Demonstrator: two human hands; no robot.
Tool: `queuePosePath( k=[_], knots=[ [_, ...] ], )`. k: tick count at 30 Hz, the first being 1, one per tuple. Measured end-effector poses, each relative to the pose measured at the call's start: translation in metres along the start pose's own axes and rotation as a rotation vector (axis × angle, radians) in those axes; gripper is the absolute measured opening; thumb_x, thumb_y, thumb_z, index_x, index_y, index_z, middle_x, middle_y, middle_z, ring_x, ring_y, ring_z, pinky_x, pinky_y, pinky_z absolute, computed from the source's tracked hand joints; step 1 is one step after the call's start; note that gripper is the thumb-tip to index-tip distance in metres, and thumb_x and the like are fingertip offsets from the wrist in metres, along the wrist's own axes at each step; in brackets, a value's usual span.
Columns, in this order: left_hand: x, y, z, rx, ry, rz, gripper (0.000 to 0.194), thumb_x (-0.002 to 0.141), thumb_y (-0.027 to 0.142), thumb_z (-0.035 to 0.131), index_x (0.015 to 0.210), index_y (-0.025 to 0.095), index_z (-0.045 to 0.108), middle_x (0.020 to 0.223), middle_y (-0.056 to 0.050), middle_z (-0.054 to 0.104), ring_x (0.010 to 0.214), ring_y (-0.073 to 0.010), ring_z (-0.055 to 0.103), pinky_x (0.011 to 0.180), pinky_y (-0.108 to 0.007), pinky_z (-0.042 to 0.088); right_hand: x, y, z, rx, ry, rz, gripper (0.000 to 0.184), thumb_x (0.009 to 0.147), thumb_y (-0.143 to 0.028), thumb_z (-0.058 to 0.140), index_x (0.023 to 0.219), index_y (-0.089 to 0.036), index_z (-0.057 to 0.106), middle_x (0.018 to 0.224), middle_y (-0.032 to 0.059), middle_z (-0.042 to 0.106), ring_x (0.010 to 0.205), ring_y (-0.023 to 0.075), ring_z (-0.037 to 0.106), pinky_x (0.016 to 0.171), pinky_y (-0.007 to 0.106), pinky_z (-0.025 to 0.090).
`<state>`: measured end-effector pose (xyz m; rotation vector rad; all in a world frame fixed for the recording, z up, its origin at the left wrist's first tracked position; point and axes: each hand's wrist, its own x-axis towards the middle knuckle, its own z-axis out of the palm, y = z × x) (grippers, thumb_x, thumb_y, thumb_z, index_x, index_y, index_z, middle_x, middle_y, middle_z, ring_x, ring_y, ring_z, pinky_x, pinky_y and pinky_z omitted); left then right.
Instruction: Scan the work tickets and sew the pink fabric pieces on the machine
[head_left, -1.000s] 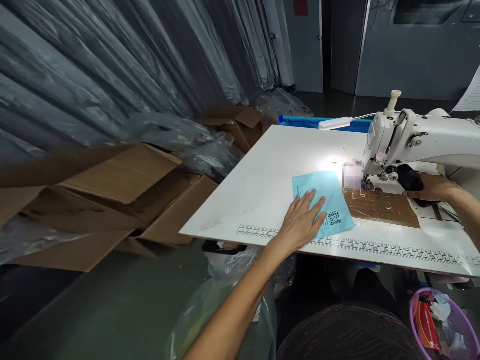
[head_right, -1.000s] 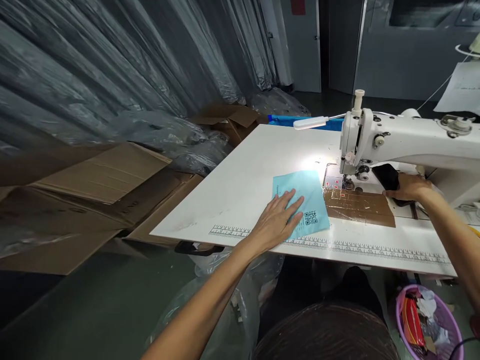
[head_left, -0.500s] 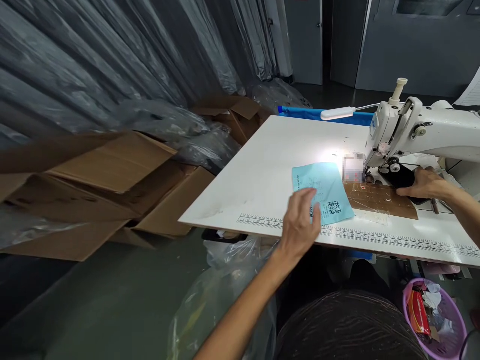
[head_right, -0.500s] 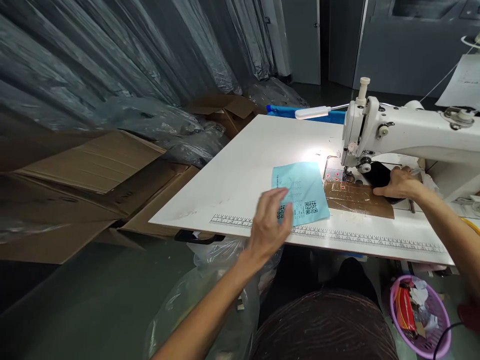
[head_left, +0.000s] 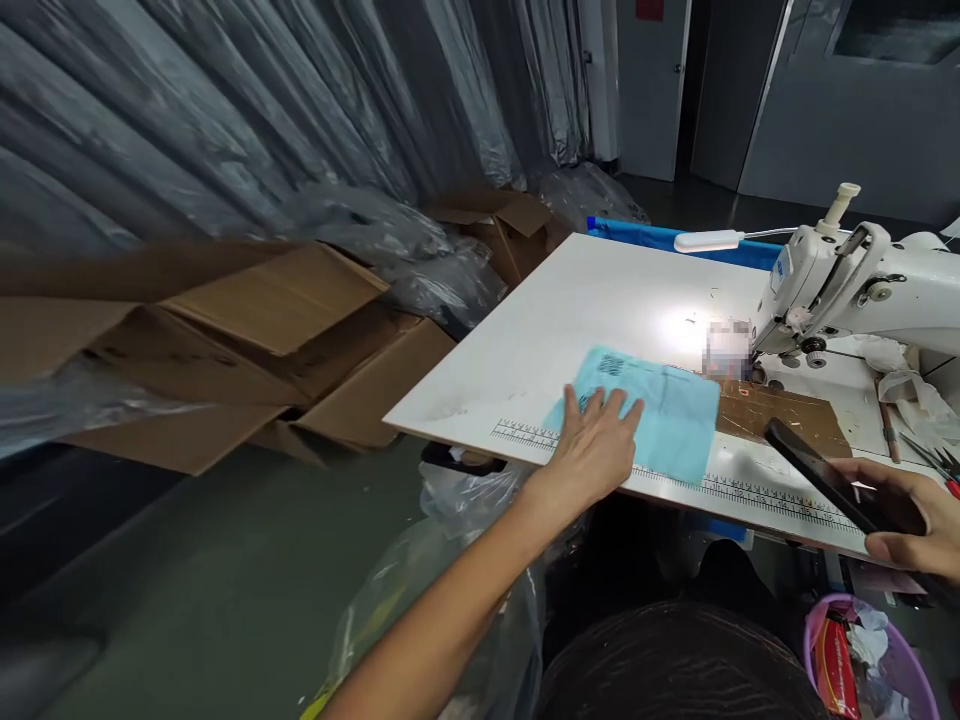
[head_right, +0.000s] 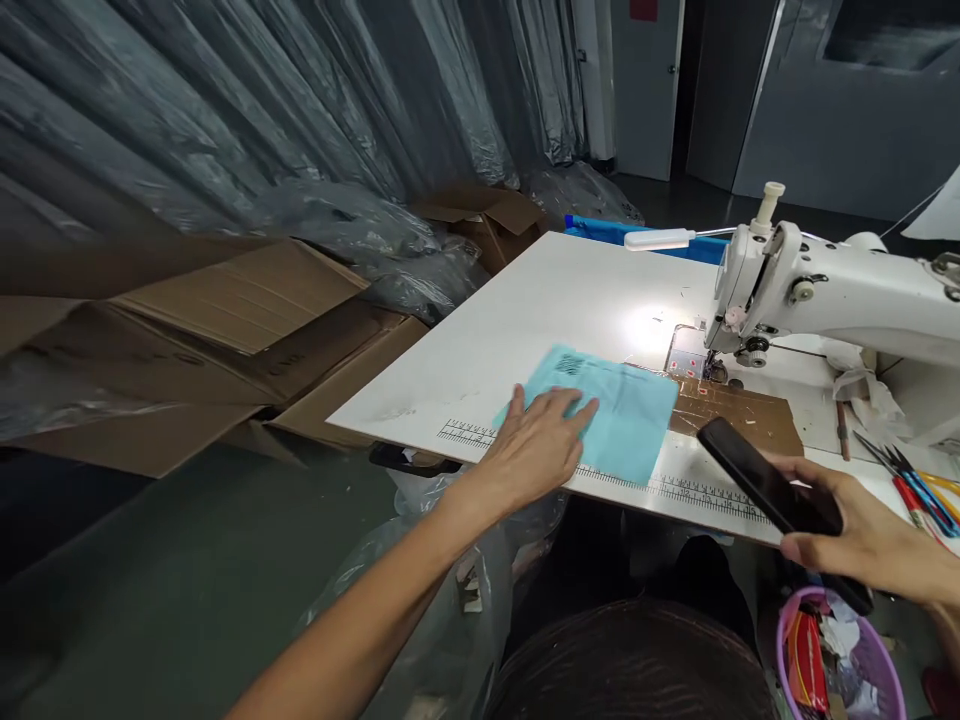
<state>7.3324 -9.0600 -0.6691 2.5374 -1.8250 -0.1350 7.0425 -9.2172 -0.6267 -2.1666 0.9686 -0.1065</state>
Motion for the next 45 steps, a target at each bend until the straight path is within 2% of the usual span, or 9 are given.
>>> queuePosePath(
  k=[3, 9, 14, 17, 22, 27, 34, 39, 45],
  knots=[
    [0.012, -0.009, 0.018, -0.157, 0.031, 0.172, 0.072, 0.075, -0.007, 0.036, 0.143, 0.013, 0.047, 0.153, -0.016, 0.041, 0.144, -0.0327, 0.035, 0.116, -0.054, 0.032, 0.012, -0.039, 0.022, 0.250, -0.136, -0.117, 0.060, 0.057, -0.054, 0.071, 0.107, -0.021, 0.063, 0.106, 0.0143, 0.071, 0.096, 0.0343, 0.069, 0.085, 0.048, 0.059],
    [0.054, -0.037, 0.043, -0.650, 0.239, 0.470, 0.061, 0.066, -0.002, 0.034, 0.108, 0.023, 0.072, 0.125, -0.005, 0.069, 0.123, -0.0220, 0.061, 0.114, -0.048, 0.039, 0.071, -0.091, 0.072, 0.462, 0.083, -0.281, 0.056, 0.062, -0.047, 0.074, 0.109, -0.020, 0.056, 0.095, 0.0090, 0.067, 0.088, 0.0276, 0.066, 0.079, 0.047, 0.057],
    [0.049, -0.040, 0.042, -0.867, 0.624, 0.181, 0.035, 0.076, 0.010, 0.046, 0.098, 0.018, 0.072, 0.120, -0.011, 0.069, 0.115, -0.0245, 0.064, 0.103, -0.043, 0.050, 0.117, -0.107, 0.120, 0.392, 0.408, -0.317, 0.067, 0.054, -0.044, 0.078, 0.111, -0.019, 0.054, 0.108, 0.0115, 0.056, 0.107, 0.0308, 0.056, 0.095, 0.052, 0.050],
    [0.037, -0.033, 0.039, -1.261, 0.870, -0.086, 0.026, 0.088, 0.028, 0.051, 0.106, 0.016, 0.066, 0.117, -0.012, 0.067, 0.109, -0.0222, 0.066, 0.098, -0.040, 0.053, 0.130, -0.106, 0.145, 0.336, 0.435, -0.346, 0.072, 0.055, -0.043, 0.078, 0.117, -0.019, 0.050, 0.109, 0.0112, 0.053, 0.112, 0.0319, 0.053, 0.097, 0.053, 0.049],
    [0.028, -0.004, 0.028, -1.943, 0.607, -0.142, 0.049, 0.093, 0.057, 0.047, 0.112, 0.015, 0.064, 0.113, -0.013, 0.071, 0.111, -0.0253, 0.066, 0.099, -0.039, 0.053, 0.136, -0.103, 0.165, 0.274, 0.454, -0.440, 0.081, 0.058, -0.044, 0.080, 0.126, -0.016, 0.045, 0.111, 0.0128, 0.050, 0.113, 0.0329, 0.051, 0.100, 0.056, 0.047],
    [0.036, 0.007, 0.015, -2.243, 0.360, -0.375, 0.054, 0.101, 0.049, 0.029, 0.114, 0.013, 0.067, 0.108, -0.013, 0.074, 0.113, -0.0248, 0.066, 0.103, -0.039, 0.050, 0.135, -0.097, 0.172, 0.241, 0.443, -0.486, 0.090, 0.063, -0.041, 0.081, 0.137, -0.017, 0.036, 0.117, 0.0151, 0.048, 0.118, 0.0342, 0.047, 0.102, 0.059, 0.046],
    [0.040, 0.001, 0.018, -2.258, 0.360, -0.537, 0.043, 0.100, 0.044, 0.041, 0.104, 0.012, 0.070, 0.104, -0.012, 0.075, 0.110, -0.0243, 0.068, 0.103, -0.038, 0.051, 0.129, -0.069, 0.163, 0.268, 0.352, -0.582, 0.054, 0.088, -0.028, 0.050, 0.138, -0.020, 0.032, 0.117, 0.0140, 0.049, 0.106, 0.0262, 0.055, 0.091, 0.050, 0.053],
    [0.037, 0.004, 0.018, -2.260, 0.391, -0.592, 0.044, 0.100, 0.044, 0.040, 0.106, 0.012, 0.069, 0.104, -0.012, 0.075, 0.109, -0.0255, 0.068, 0.103, -0.041, 0.051, 0.132, -0.057, 0.153, 0.284, 0.394, -0.553, 0.040, 0.086, -0.016, 0.041, 0.125, -0.021, 0.039, 0.106, 0.0091, 0.050, 0.093, 0.0210, 0.057, 0.081, 0.042, 0.055],
    [0.036, 0.007, 0.014, -2.267, 0.421, -0.624, 0.044, 0.102, 0.041, 0.037, 0.099, 0.012, 0.070, 0.100, -0.011, 0.076, 0.112, -0.0247, 0.067, 0.104, -0.039, 0.051, 0.125, -0.064, 0.148, 0.164, 0.469, -0.729, 0.041, 0.083, -0.008, 0.039, 0.122, -0.023, 0.040, 0.105, 0.0091, 0.049, 0.095, 0.0222, 0.055, 0.082, 0.043, 0.053]
  ],
)
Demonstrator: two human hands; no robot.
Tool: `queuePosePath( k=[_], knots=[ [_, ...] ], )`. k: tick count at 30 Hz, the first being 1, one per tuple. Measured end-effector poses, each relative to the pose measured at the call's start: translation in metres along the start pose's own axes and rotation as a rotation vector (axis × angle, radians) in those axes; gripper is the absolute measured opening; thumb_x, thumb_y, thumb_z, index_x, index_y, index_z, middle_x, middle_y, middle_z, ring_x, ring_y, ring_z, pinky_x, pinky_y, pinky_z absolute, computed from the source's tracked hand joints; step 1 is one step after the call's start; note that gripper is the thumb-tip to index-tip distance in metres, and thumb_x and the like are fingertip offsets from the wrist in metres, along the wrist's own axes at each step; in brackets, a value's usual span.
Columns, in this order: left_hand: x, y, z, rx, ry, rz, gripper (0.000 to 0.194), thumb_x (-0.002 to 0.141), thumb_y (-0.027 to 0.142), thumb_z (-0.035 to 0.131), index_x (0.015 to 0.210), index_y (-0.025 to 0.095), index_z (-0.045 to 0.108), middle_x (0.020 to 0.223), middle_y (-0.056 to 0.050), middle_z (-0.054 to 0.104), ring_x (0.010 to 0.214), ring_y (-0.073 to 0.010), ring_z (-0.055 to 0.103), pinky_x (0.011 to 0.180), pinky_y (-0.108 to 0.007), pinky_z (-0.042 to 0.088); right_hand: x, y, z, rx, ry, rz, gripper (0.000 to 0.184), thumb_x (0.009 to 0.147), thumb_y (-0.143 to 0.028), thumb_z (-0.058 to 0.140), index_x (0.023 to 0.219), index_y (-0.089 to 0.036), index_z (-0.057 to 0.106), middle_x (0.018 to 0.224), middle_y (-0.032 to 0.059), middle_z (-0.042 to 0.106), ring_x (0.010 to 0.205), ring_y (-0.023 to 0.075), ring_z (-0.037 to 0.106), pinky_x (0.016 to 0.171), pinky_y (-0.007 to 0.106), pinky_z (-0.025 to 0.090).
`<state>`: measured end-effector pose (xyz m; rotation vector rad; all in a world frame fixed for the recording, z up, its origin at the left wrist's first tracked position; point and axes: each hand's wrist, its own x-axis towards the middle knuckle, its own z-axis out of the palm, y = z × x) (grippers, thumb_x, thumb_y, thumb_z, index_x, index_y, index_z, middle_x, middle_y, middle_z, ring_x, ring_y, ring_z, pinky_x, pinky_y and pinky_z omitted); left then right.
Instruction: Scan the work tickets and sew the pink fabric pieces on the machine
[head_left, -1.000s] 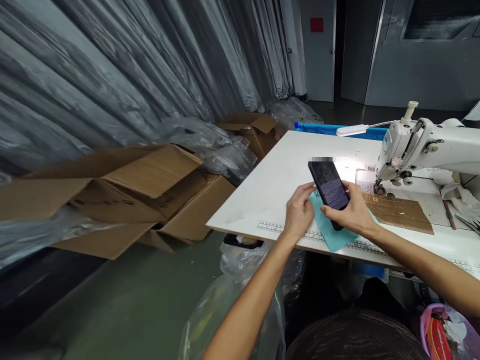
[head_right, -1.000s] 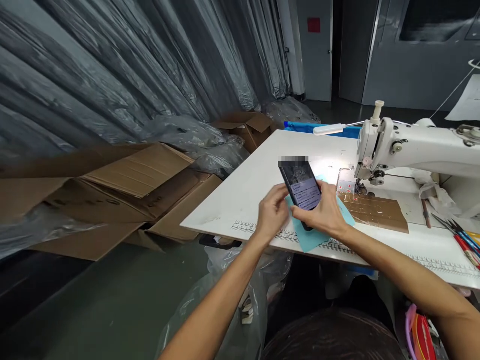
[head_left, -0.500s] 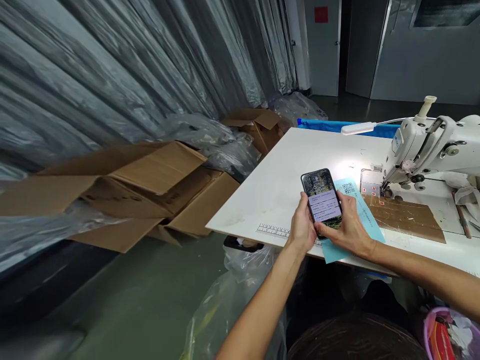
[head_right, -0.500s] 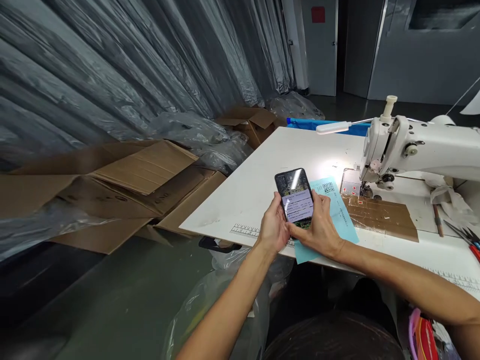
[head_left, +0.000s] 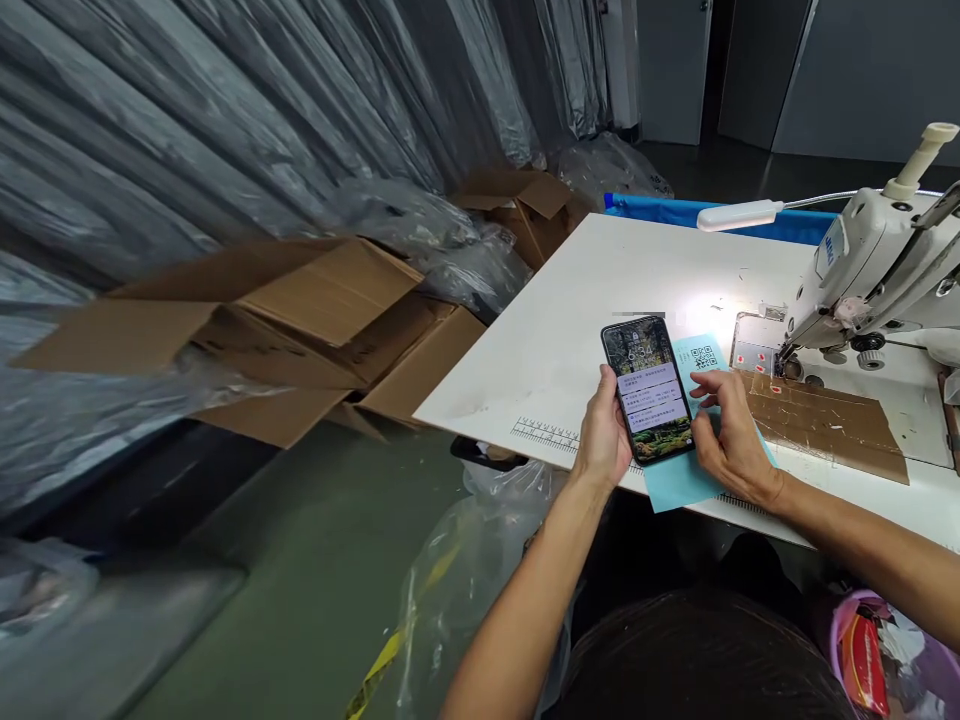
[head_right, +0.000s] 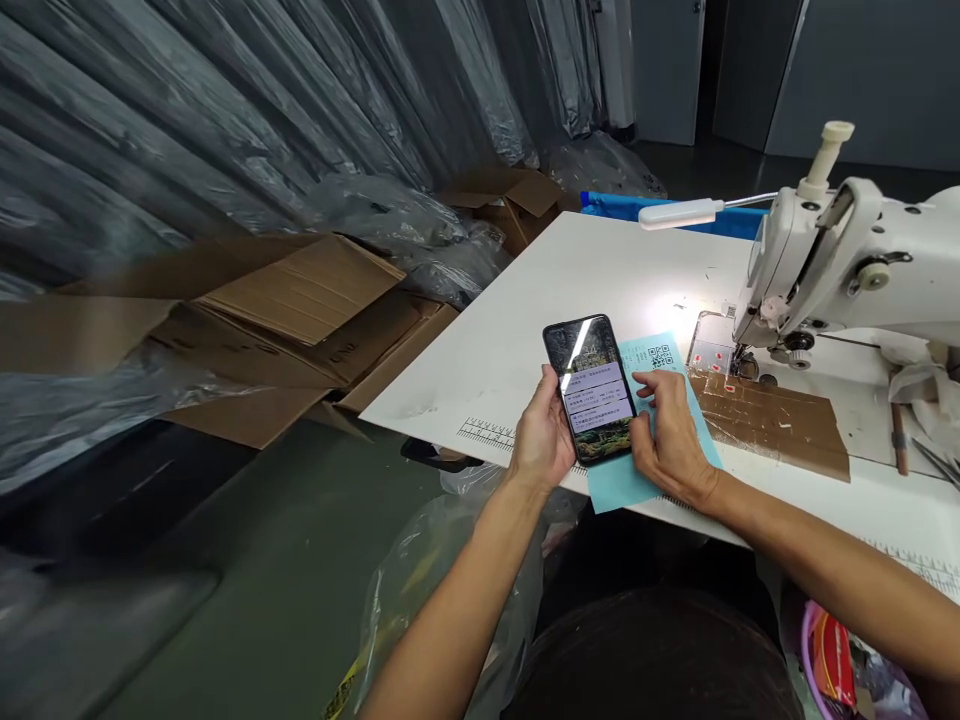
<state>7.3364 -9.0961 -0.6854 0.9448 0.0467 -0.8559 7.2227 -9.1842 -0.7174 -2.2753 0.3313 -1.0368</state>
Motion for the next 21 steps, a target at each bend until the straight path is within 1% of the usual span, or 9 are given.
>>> queuePosePath(
  k=[2, 5, 10, 12, 15, 17, 19, 21],
  knots=[
    [0.001, -0.001, -0.002, 0.017, -0.026, 0.017, 0.044, 0.100, 0.044, 0.041, 0.100, 0.012, 0.070, 0.101, -0.012, 0.076, 0.112, -0.0253, 0.067, 0.103, -0.039, 0.051, 0.000, -0.003, -0.001, -0.025, -0.009, -0.045, 0.042, 0.083, -0.007, 0.039, 0.122, -0.023, 0.040, 0.107, 0.0099, 0.050, 0.098, 0.0236, 0.055, 0.083, 0.045, 0.052],
    [0.002, -0.002, -0.006, 0.040, -0.044, 0.033, 0.044, 0.098, 0.048, 0.046, 0.104, 0.012, 0.070, 0.102, -0.012, 0.076, 0.112, -0.0263, 0.067, 0.103, -0.040, 0.051, 0.001, -0.004, 0.000, -0.041, -0.014, -0.060, 0.042, 0.082, -0.007, 0.039, 0.121, -0.023, 0.042, 0.106, 0.0100, 0.050, 0.100, 0.0252, 0.054, 0.084, 0.047, 0.051],
    [0.002, -0.003, -0.006, 0.027, -0.066, 0.030, 0.045, 0.098, 0.048, 0.045, 0.103, 0.012, 0.070, 0.103, -0.012, 0.076, 0.113, -0.0261, 0.067, 0.103, -0.041, 0.051, 0.003, -0.003, -0.006, -0.088, -0.030, -0.060, 0.041, 0.084, -0.007, 0.040, 0.119, -0.024, 0.049, 0.106, 0.0100, 0.051, 0.102, 0.0264, 0.054, 0.089, 0.050, 0.050],
    [0.001, -0.002, -0.005, 0.009, -0.072, 0.020, 0.044, 0.099, 0.047, 0.043, 0.100, 0.012, 0.070, 0.101, -0.012, 0.076, 0.114, -0.0259, 0.066, 0.104, -0.040, 0.050, -0.001, -0.003, -0.014, -0.138, -0.060, -0.111, 0.040, 0.085, -0.006, 0.040, 0.118, -0.024, 0.052, 0.108, 0.0108, 0.051, 0.102, 0.0259, 0.055, 0.088, 0.048, 0.051],
    [-0.001, -0.001, -0.003, -0.005, -0.066, 0.009, 0.044, 0.100, 0.045, 0.041, 0.098, 0.012, 0.071, 0.099, -0.011, 0.076, 0.114, -0.0255, 0.066, 0.104, -0.040, 0.050, -0.010, -0.003, -0.026, -0.279, -0.133, -0.263, 0.038, 0.085, -0.009, 0.045, 0.119, -0.022, 0.057, 0.113, 0.0133, 0.052, 0.100, 0.0273, 0.054, 0.080, 0.046, 0.051],
    [-0.001, -0.001, -0.003, -0.007, -0.055, 0.010, 0.045, 0.100, 0.044, 0.040, 0.096, 0.012, 0.071, 0.098, -0.011, 0.076, 0.114, -0.0250, 0.066, 0.104, -0.040, 0.050, -0.015, -0.003, -0.030, -0.373, -0.181, -0.320, 0.038, 0.085, -0.012, 0.049, 0.120, -0.022, 0.058, 0.114, 0.0141, 0.054, 0.101, 0.0290, 0.053, 0.078, 0.046, 0.050],
    [-0.001, -0.001, -0.003, -0.006, -0.052, 0.016, 0.045, 0.101, 0.043, 0.039, 0.096, 0.012, 0.071, 0.098, -0.010, 0.077, 0.114, -0.0247, 0.066, 0.104, -0.040, 0.050, -0.018, -0.004, -0.030, -0.409, -0.201, -0.305, 0.038, 0.087, -0.014, 0.049, 0.122, -0.023, 0.059, 0.115, 0.0141, 0.054, 0.103, 0.0298, 0.053, 0.080, 0.047, 0.049],
    [-0.001, -0.001, -0.003, -0.002, -0.060, 0.016, 0.046, 0.100, 0.045, 0.039, 0.095, 0.012, 0.071, 0.099, -0.011, 0.076, 0.114, -0.0254, 0.066, 0.105, -0.040, 0.049, -0.019, -0.006, -0.027, -0.396, -0.193, -0.285, 0.037, 0.089, -0.017, 0.049, 0.124, -0.023, 0.058, 0.116, 0.0149, 0.054, 0.105, 0.0303, 0.052, 0.081, 0.048, 0.049]
  ],
)
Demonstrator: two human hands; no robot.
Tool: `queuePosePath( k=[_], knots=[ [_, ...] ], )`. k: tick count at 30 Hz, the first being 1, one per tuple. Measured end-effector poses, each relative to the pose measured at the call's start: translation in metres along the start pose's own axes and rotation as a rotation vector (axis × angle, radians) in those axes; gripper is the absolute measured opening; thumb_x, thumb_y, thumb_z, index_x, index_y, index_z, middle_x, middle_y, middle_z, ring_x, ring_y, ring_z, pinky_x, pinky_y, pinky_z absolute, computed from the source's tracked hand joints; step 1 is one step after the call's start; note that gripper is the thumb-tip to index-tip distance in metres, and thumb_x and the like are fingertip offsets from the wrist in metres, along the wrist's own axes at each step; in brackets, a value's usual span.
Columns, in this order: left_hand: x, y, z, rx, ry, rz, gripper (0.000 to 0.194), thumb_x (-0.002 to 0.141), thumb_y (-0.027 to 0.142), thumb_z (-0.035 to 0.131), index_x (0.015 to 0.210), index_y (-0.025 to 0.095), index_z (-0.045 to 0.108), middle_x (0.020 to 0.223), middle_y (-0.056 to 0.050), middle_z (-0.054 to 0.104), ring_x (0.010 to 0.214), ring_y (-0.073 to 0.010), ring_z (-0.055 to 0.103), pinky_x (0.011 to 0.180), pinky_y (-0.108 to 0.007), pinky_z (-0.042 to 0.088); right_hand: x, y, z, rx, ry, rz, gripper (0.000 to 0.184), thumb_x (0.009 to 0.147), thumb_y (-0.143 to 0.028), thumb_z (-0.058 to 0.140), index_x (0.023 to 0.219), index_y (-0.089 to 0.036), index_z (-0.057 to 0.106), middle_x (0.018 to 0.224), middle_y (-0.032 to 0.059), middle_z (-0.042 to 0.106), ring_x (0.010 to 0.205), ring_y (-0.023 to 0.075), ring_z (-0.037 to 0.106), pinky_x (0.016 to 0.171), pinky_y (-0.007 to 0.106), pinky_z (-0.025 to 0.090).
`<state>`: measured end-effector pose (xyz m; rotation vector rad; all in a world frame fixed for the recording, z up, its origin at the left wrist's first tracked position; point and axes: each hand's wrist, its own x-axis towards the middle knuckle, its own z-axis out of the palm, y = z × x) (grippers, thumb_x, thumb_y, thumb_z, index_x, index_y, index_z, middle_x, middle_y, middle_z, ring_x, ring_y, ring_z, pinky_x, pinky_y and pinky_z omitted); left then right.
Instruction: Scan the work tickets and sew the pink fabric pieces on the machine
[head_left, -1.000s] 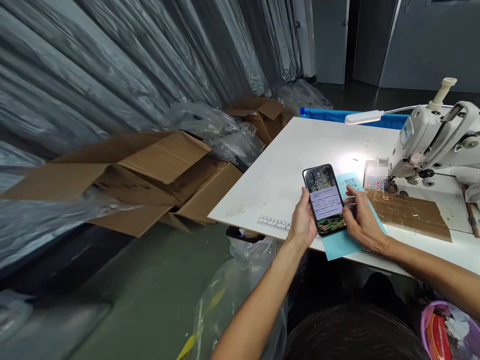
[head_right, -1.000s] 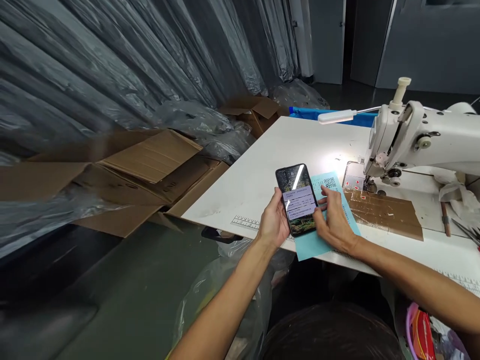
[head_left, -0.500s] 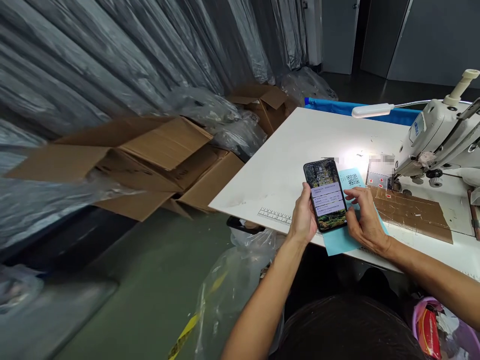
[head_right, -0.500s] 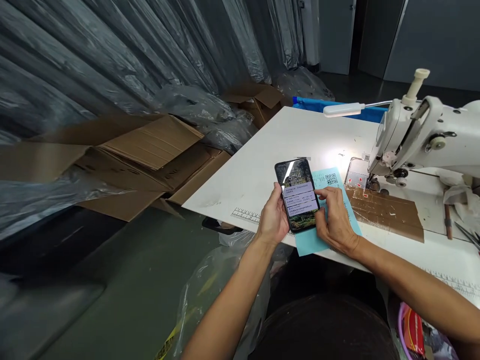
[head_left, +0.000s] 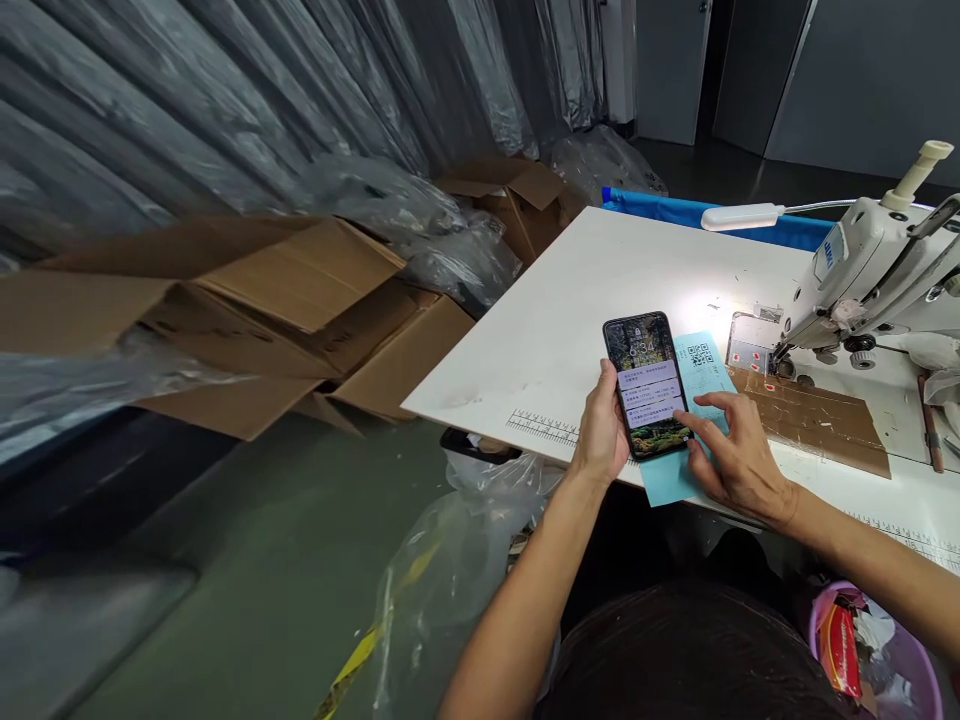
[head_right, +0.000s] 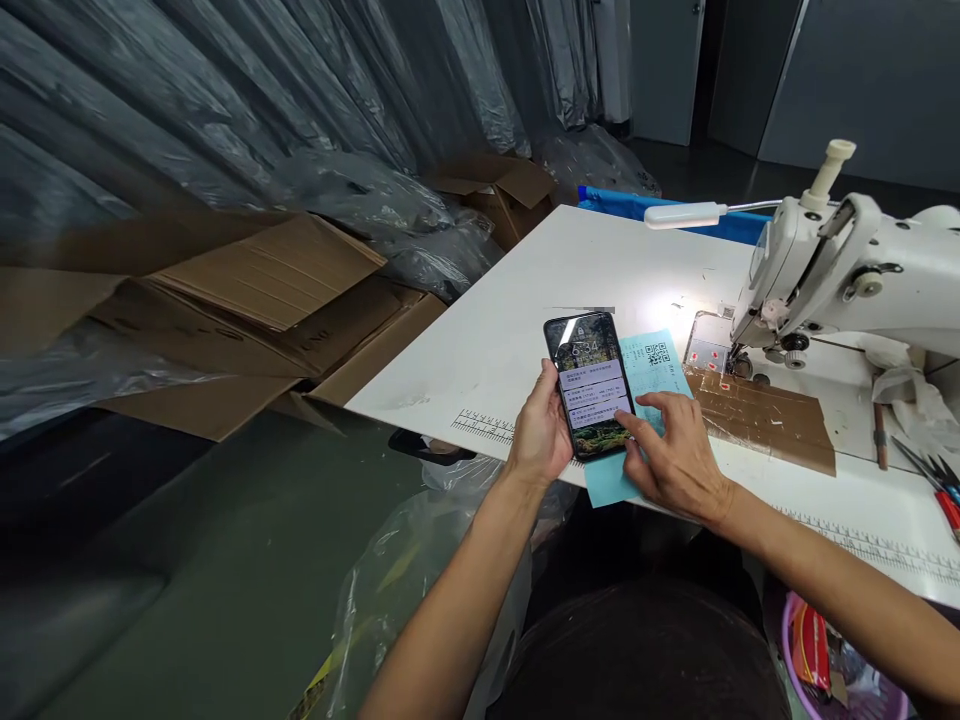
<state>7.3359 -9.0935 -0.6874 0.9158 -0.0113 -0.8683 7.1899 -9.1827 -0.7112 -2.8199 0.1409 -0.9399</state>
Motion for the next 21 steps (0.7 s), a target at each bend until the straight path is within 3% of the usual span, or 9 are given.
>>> queuePosePath(
  k=[5, 21],
  knots=[
    [-0.0007, 0.0002, 0.0014, -0.003, 0.017, 0.001, 0.048, 0.102, 0.043, 0.035, 0.096, 0.011, 0.071, 0.098, -0.011, 0.076, 0.114, -0.0255, 0.066, 0.107, -0.041, 0.048, 0.0027, -0.0022, 0.0056, -0.024, 0.036, -0.040, 0.034, 0.093, -0.025, 0.046, 0.125, -0.020, 0.057, 0.119, 0.0165, 0.050, 0.108, 0.0317, 0.048, 0.083, 0.050, 0.048],
    [-0.0016, -0.0002, 0.0018, -0.024, 0.044, 0.010, 0.045, 0.101, 0.040, 0.040, 0.091, 0.012, 0.073, 0.086, -0.008, 0.077, 0.101, -0.0220, 0.071, 0.101, -0.035, 0.050, 0.0030, -0.0066, 0.0087, -0.117, -0.029, -0.038, 0.040, 0.095, -0.032, 0.046, 0.131, -0.016, 0.053, 0.127, 0.0187, 0.039, 0.115, 0.0329, 0.042, 0.091, 0.052, 0.046]
  ],
)
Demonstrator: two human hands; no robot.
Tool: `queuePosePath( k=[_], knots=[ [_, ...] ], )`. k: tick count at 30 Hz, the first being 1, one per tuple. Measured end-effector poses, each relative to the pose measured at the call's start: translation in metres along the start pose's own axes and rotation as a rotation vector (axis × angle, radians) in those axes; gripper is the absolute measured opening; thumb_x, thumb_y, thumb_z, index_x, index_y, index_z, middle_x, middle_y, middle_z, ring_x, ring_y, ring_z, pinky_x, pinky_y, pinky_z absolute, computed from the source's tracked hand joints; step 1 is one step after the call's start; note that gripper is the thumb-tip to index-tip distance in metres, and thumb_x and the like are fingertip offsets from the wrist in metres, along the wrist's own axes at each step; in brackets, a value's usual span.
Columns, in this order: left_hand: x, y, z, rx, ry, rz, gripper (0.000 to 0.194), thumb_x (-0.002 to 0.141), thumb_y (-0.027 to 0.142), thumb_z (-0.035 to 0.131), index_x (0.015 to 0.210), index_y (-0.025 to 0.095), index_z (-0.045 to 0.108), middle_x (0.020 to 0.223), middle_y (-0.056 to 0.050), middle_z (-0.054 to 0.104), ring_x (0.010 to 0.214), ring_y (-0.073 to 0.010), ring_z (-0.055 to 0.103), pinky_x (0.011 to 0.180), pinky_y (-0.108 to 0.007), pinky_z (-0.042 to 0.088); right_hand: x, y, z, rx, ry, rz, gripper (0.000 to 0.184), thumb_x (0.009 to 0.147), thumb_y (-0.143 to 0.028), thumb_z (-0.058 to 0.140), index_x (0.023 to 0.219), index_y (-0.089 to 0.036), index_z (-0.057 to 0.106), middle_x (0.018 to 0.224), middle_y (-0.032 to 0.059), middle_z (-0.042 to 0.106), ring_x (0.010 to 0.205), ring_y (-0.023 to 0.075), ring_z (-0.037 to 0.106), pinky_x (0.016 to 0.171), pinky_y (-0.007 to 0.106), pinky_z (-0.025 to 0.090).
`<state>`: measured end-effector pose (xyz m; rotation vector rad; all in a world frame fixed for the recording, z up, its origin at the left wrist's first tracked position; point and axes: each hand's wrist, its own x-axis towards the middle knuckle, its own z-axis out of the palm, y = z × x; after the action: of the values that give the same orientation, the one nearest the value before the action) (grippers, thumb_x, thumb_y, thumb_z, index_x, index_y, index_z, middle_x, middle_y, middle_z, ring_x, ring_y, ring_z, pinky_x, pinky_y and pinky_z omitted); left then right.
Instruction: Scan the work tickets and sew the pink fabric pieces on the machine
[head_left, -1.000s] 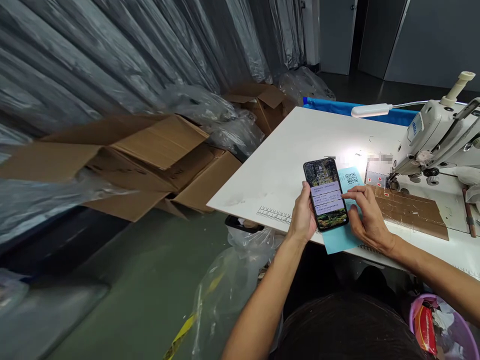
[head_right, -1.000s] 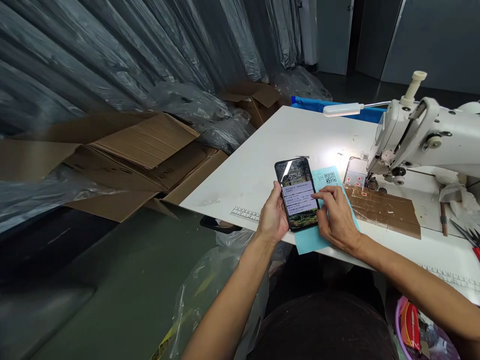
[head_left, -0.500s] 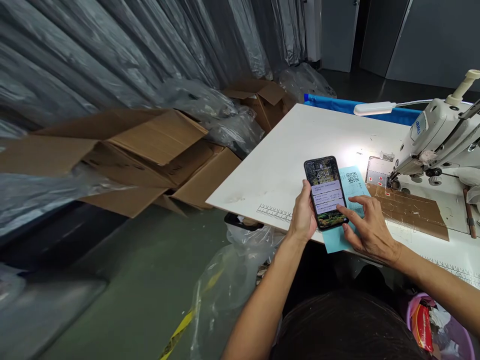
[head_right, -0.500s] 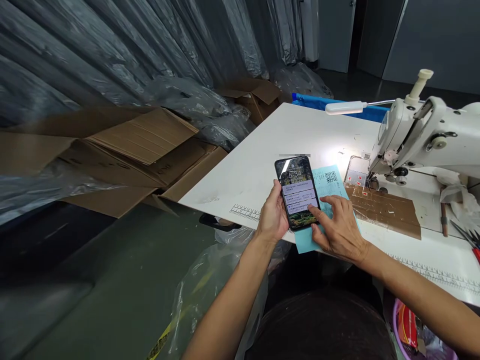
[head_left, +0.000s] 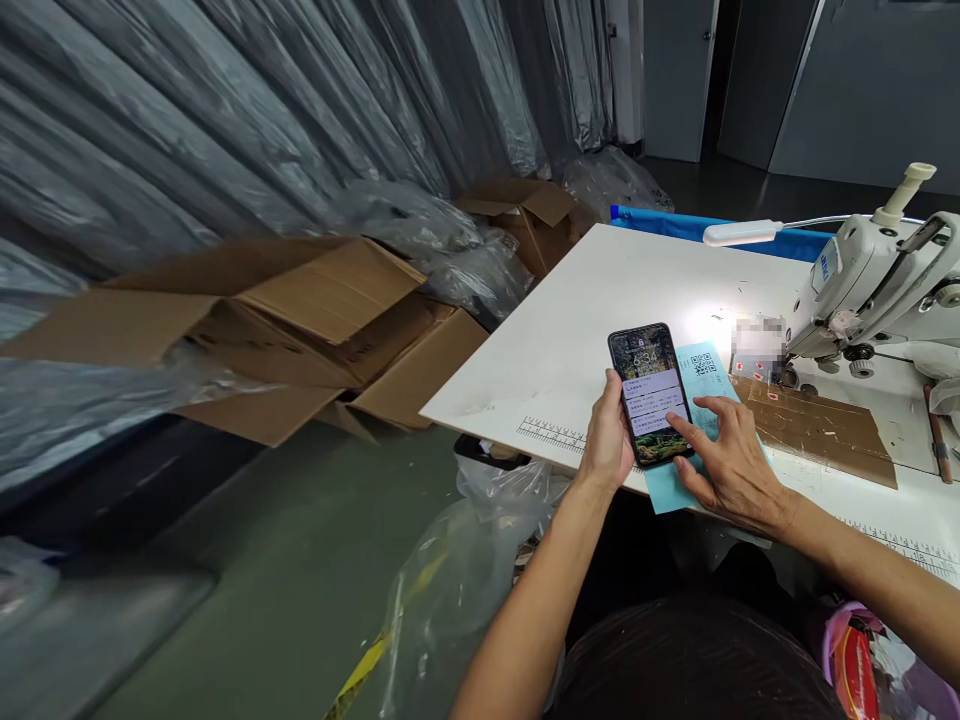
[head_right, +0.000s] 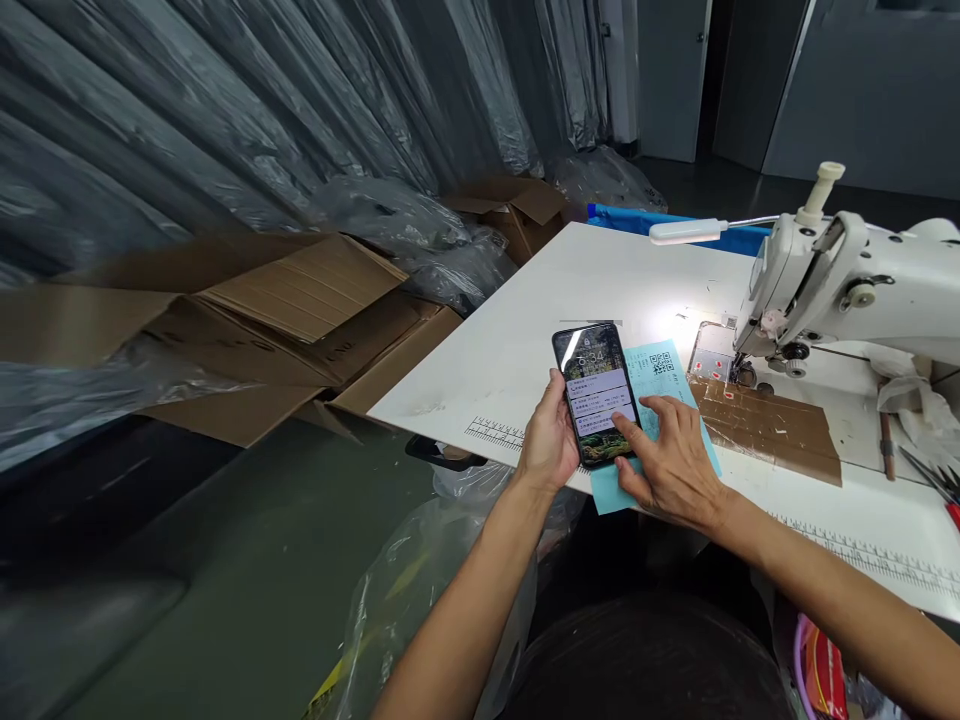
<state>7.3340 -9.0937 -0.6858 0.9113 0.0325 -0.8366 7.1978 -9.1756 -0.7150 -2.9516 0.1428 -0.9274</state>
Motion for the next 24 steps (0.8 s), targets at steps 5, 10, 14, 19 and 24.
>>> queuePosePath(
  k=[5, 10, 14, 19, 24],
  knots=[
    [-0.001, 0.001, 0.000, -0.018, 0.035, 0.024, 0.042, 0.101, 0.038, 0.041, 0.089, 0.012, 0.073, 0.082, -0.006, 0.077, 0.091, -0.0195, 0.073, 0.098, -0.032, 0.052, 0.002, -0.003, 0.001, 0.067, -0.019, -0.046, 0.044, 0.092, -0.036, 0.052, 0.134, -0.023, 0.052, 0.137, 0.0164, 0.033, 0.128, 0.0349, 0.035, 0.099, 0.056, 0.042],
    [-0.003, 0.002, 0.000, 0.018, 0.034, 0.008, 0.044, 0.102, 0.040, 0.039, 0.097, 0.011, 0.072, 0.084, -0.007, 0.077, 0.097, -0.0213, 0.072, 0.102, -0.035, 0.050, 0.001, 0.003, -0.004, 0.105, 0.060, 0.010, 0.040, 0.094, -0.030, 0.049, 0.133, -0.022, 0.054, 0.136, 0.0164, 0.034, 0.126, 0.0334, 0.038, 0.097, 0.054, 0.046],
    [-0.001, 0.000, -0.001, 0.001, 0.039, 0.021, 0.040, 0.100, 0.039, 0.043, 0.096, 0.013, 0.073, 0.086, -0.007, 0.077, 0.096, -0.0215, 0.072, 0.101, -0.035, 0.051, -0.002, 0.008, -0.004, 0.111, 0.111, 0.098, 0.037, 0.095, -0.026, 0.047, 0.130, -0.022, 0.058, 0.129, 0.0160, 0.040, 0.118, 0.0317, 0.043, 0.091, 0.053, 0.049],
    [-0.002, 0.001, 0.002, -0.034, 0.026, 0.012, 0.045, 0.102, 0.037, 0.038, 0.086, 0.013, 0.073, 0.079, -0.006, 0.077, 0.093, -0.0196, 0.073, 0.099, -0.033, 0.052, -0.002, 0.010, -0.002, 0.060, 0.088, 0.088, 0.033, 0.095, -0.026, 0.047, 0.123, -0.022, 0.063, 0.125, 0.0157, 0.042, 0.114, 0.0315, 0.044, 0.090, 0.053, 0.049],
    [-0.003, 0.002, 0.002, -0.035, 0.005, 0.014, 0.047, 0.103, 0.037, 0.036, 0.088, 0.013, 0.073, 0.084, -0.007, 0.077, 0.096, -0.0196, 0.072, 0.100, -0.032, 0.050, 0.001, 0.008, -0.006, 0.068, 0.117, 0.086, 0.033, 0.096, -0.025, 0.044, 0.124, -0.020, 0.061, 0.125, 0.0152, 0.040, 0.114, 0.0298, 0.044, 0.092, 0.050, 0.048]
  ],
)
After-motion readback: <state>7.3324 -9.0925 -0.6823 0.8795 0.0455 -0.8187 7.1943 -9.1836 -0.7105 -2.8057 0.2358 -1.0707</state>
